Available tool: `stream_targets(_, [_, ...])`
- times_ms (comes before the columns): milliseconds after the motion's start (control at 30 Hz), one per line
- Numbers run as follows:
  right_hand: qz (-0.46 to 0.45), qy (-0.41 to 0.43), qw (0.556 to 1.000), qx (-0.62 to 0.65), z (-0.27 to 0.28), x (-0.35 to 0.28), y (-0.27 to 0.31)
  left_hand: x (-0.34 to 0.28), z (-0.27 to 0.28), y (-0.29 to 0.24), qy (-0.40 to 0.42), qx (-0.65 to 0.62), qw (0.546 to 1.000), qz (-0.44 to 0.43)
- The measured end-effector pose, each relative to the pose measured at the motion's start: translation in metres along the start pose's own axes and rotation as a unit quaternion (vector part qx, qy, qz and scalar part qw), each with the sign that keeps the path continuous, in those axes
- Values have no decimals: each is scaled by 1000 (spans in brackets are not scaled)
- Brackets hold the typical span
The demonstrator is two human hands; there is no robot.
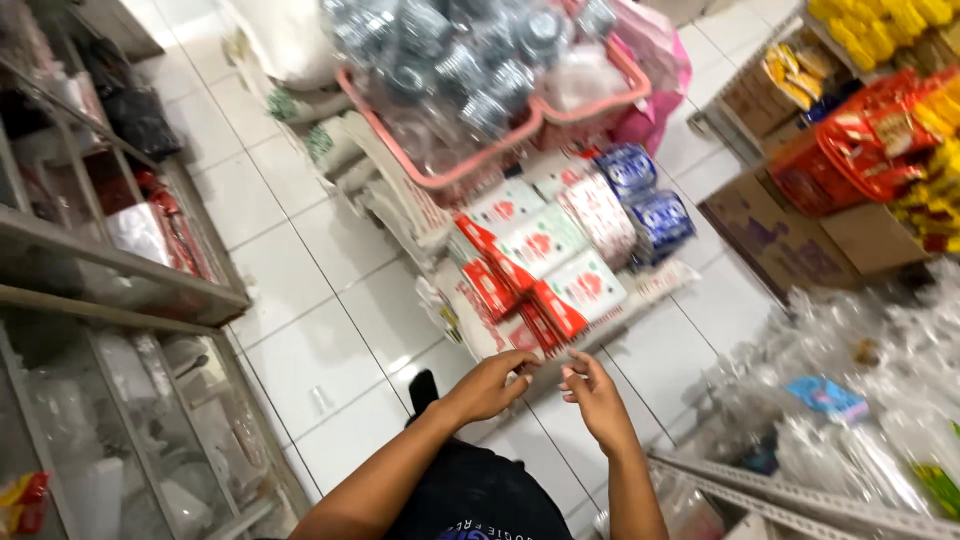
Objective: The person handles bags of plastic goods, moving a white and red bag from a stack to a shelf and rearranging other packaged items.
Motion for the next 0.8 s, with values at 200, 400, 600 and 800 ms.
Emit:
stream_targets(200, [32,103,994,21,-113,71,49,1,117,25,-51,-10,998,-18])
stream_targets(400, [57,202,977,-33,-209,117,90,-20,208,53,-185,-31,982,5])
stream_targets(600, [58,246,967,-26,-283,156,115,-53,258,85,-281,-75,953,82])
stream_targets(800, [25,290,955,-60,-331,195,131,-61,294,110,-287,-136,935,156])
Point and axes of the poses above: each hand's wrist, its own x-axis towards the middle knuckle, its own z-axis out of the back of the hand, y = z × x, the point moved 2 cm from there along x, towards the middle knuckle, and after that the axes turned 4 degrees about x, right-handed, at the moved point
